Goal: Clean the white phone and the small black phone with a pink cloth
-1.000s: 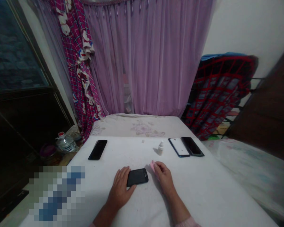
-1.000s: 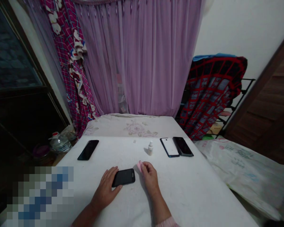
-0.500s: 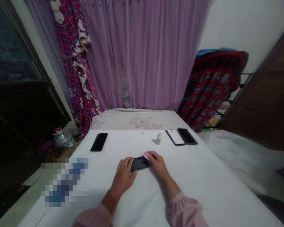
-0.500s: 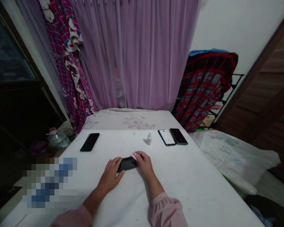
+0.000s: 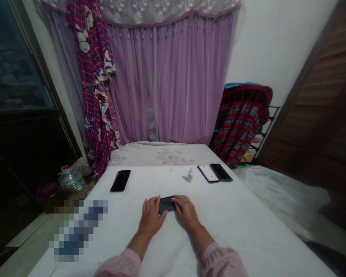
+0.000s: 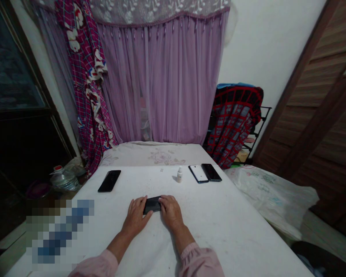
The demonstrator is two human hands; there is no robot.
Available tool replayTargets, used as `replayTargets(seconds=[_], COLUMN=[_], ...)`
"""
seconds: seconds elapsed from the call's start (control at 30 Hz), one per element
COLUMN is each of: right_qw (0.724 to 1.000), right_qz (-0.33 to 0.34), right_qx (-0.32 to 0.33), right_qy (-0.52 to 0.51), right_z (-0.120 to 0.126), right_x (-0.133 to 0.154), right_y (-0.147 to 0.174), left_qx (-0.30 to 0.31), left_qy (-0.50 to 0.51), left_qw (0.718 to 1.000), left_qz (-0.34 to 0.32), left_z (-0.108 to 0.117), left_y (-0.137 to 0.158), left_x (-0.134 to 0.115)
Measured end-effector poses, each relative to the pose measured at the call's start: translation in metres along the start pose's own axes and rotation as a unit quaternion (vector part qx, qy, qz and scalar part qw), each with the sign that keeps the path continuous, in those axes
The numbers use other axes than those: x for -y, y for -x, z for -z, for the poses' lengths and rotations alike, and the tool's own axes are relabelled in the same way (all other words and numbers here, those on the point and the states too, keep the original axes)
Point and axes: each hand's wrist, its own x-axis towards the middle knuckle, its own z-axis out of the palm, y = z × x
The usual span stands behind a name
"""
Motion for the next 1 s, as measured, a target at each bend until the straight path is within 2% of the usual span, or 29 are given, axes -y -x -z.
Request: replayTargets(seconds=[0.17, 0.33, 0.43, 0.6, 0.9, 1.0], right_qw=[0.998, 0.993, 0.994, 0.995, 0.988, 0.986], right_qz=[-0.066, -0.108, -0.097, -0.063, -0.041, -0.034], right_qx=[-0.002, 0.007, 0.030, 0.071, 0.143, 0.148], right_qy=[0.023, 0.047, 0.039, 0.009, -0.044, -0.064], right_z=[0.003, 0.001, 0.001, 0.005, 0.008, 0.006], right_x=[0.002, -0.002, -0.005, -0.013, -0.036, -0.042], right_y=[0.001, -0.007, -0.014, -0.029, -0.051, -0.057], left_qx=[-0.007, 0.033, 0.076, 0.108, 0.131, 0.119], left_qy=[-0.010, -0.028, -0.029, -0.018, -0.001, -0.004], left_qw=[1.000, 0.999, 0.996, 0.993, 0.984, 0.983], left_qz=[0.013, 0.000, -0.025, -0.052, -0.116, -0.140], left_z=[0.003, 0.001, -0.002, 0.001, 0.004, 0.000], left_y=[-0.002, 0.000, -0.004, -0.018, -0.039, -0.046], left_x=[-0.003, -0.002, 0.003, 0.014, 0.035, 0.040])
